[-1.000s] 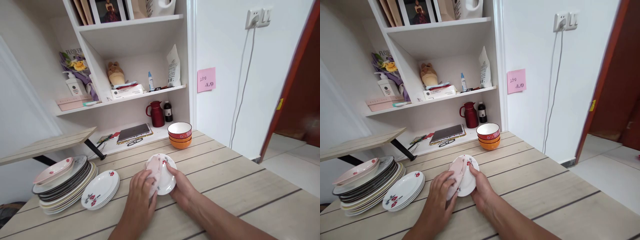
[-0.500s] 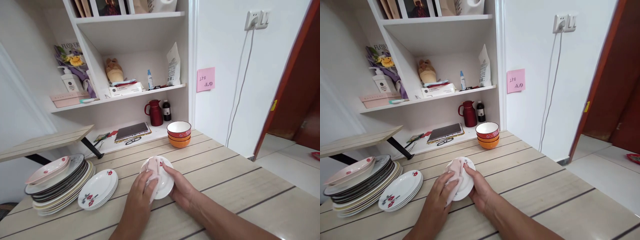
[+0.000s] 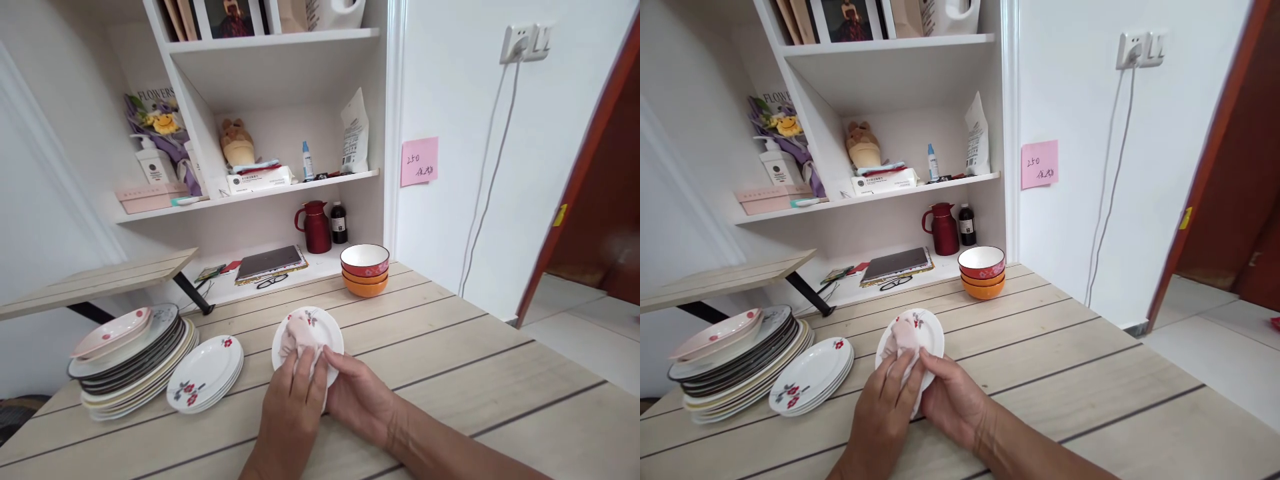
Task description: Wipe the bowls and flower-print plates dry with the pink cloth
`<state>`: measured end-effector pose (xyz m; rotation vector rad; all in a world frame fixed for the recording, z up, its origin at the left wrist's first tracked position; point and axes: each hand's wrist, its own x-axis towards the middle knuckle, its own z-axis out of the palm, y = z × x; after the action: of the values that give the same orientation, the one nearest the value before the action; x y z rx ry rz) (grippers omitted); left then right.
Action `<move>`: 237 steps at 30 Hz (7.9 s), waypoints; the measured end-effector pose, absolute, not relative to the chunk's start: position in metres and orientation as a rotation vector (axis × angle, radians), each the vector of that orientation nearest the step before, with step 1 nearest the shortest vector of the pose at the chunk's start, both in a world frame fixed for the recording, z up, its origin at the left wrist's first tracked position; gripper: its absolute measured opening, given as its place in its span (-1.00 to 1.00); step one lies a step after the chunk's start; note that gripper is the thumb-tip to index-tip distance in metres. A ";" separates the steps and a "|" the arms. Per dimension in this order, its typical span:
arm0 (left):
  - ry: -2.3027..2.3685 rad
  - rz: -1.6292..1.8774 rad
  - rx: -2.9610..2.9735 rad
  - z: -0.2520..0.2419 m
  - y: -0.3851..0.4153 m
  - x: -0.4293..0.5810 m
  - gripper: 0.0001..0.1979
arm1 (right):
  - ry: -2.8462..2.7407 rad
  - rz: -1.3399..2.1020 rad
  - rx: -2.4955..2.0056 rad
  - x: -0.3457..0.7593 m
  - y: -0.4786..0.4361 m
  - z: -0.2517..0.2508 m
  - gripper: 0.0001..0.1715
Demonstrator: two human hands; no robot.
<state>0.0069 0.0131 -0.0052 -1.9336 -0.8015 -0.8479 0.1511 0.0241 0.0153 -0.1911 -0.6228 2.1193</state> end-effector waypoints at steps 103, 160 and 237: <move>-0.793 -0.968 -2.172 -0.013 0.024 -0.004 -0.69 | -0.467 2.123 -0.382 0.162 0.039 0.013 -0.35; -1.080 -0.953 -2.147 -0.006 0.019 -0.009 -0.68 | -0.484 2.142 -0.279 0.158 0.038 0.013 -0.37; -1.318 -0.912 -2.432 -0.010 0.019 0.002 -0.40 | -0.400 2.113 -0.369 0.147 0.030 0.001 -0.34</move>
<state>0.0020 0.0191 -0.0104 -2.4322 -1.3181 -0.9117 0.1466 0.0295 0.0013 -0.3687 -0.3998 2.1126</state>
